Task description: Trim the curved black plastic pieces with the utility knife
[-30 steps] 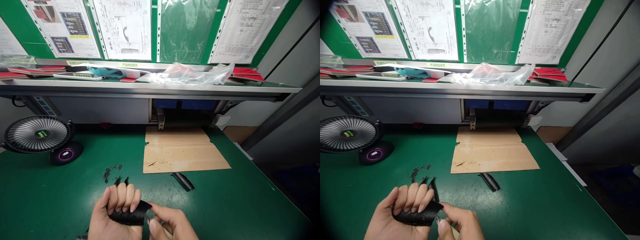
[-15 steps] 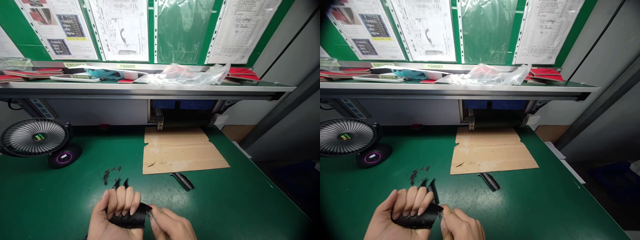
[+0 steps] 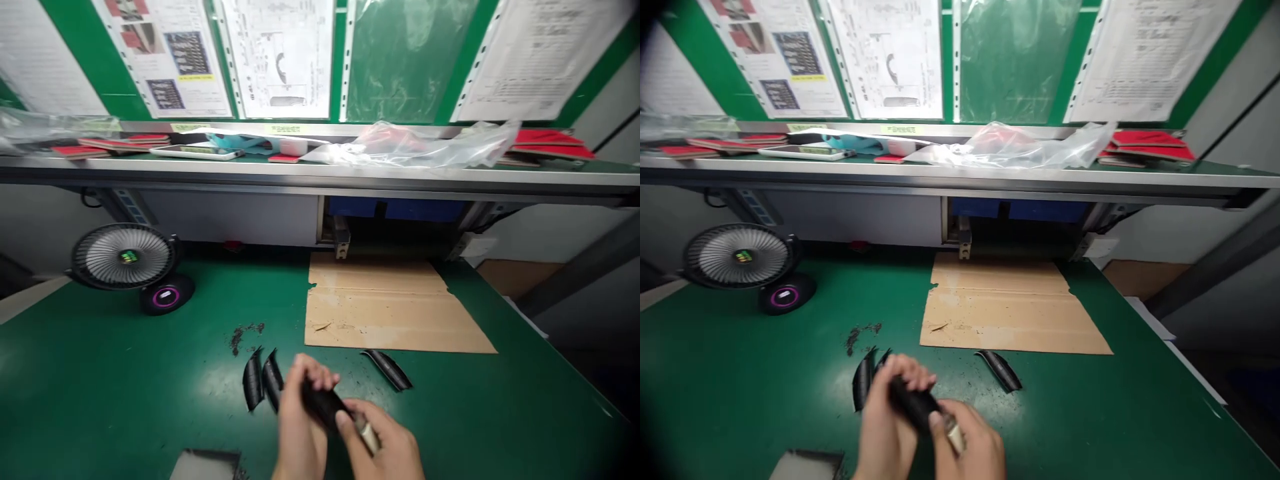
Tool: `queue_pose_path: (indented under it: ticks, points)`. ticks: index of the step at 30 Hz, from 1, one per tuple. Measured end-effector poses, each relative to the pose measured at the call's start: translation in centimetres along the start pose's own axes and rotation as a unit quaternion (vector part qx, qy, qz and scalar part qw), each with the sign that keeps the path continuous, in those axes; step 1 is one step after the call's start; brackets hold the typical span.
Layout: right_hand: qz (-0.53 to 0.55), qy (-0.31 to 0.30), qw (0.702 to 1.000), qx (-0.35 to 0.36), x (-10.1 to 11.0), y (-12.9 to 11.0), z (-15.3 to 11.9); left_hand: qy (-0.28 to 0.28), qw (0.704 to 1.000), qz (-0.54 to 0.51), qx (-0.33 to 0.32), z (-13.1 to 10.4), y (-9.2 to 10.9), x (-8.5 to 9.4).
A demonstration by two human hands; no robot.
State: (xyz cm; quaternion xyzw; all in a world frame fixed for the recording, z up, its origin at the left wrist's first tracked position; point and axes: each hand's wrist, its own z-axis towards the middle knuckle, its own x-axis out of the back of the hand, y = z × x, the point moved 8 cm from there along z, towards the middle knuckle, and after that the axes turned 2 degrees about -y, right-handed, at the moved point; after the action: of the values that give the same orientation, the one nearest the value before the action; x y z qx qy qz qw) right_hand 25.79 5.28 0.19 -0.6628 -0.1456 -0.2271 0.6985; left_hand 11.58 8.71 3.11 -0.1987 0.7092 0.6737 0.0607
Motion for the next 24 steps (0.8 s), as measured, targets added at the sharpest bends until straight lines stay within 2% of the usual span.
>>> queue_pose_path:
  ticks: [2, 5, 7, 10, 12, 13, 15, 17, 19, 21, 22, 24]
  points:
    - [-0.061, -0.044, 0.992, -0.101, 0.2, 4.3, 1.4, 0.0, 0.992, 0.13, -0.001, -0.1, -1.8, 1.1]
    - [-0.12, -0.065, 0.971, -0.195, 1.7, 8.7, 2.8, 0.023, 0.942, 0.332, -0.046, -0.2, -2.4, 5.7]
    - [-0.134, -0.054, 0.968, -0.207, 3.2, 9.9, 3.2, 0.037, 0.897, 0.434, -0.072, -0.1, -2.3, 9.7]
    - [-0.168, 0.009, 0.963, -0.212, 6.7, 11.4, 3.3, 0.062, 0.839, 0.536, -0.067, 0.9, -2.2, 15.5]
    - [-0.194, 0.046, 0.953, -0.228, 9.0, 13.4, 3.2, 0.067, 0.815, 0.572, -0.063, 2.0, -2.0, 17.6]
    - [-0.204, 0.047, 0.947, -0.242, 9.9, 14.7, 3.1, 0.069, 0.808, 0.582, -0.065, 2.5, -1.8, 18.1]
    - [-0.223, 0.023, 0.941, -0.254, 10.7, 16.7, 3.2, 0.055, 0.803, 0.588, -0.077, 3.6, -1.2, 17.8]
    - [-0.25, 0.007, 0.94, -0.232, 10.4, 16.8, 3.4, -0.002, 0.813, 0.575, -0.094, 4.2, -0.6, 16.1]
    - [-0.268, 0.016, 0.948, -0.173, 9.0, 14.2, 3.4, -0.091, 0.83, 0.541, -0.104, 4.1, -0.3, 13.8]
    - [-0.248, 0.01, 0.963, -0.105, 6.2, 10.1, 2.9, -0.168, 0.851, 0.488, -0.094, 3.0, -0.2, 11.9]
    - [-0.224, -0.011, 0.972, -0.074, 4.3, 8.0, 2.4, -0.191, 0.865, 0.456, -0.082, 2.3, -0.3, 11.2]
    - [-0.158, -0.082, 0.984, -0.018, 0.0, 4.2, 1.2, -0.202, 0.9, 0.384, -0.049, 0.5, -0.6, 10.6]
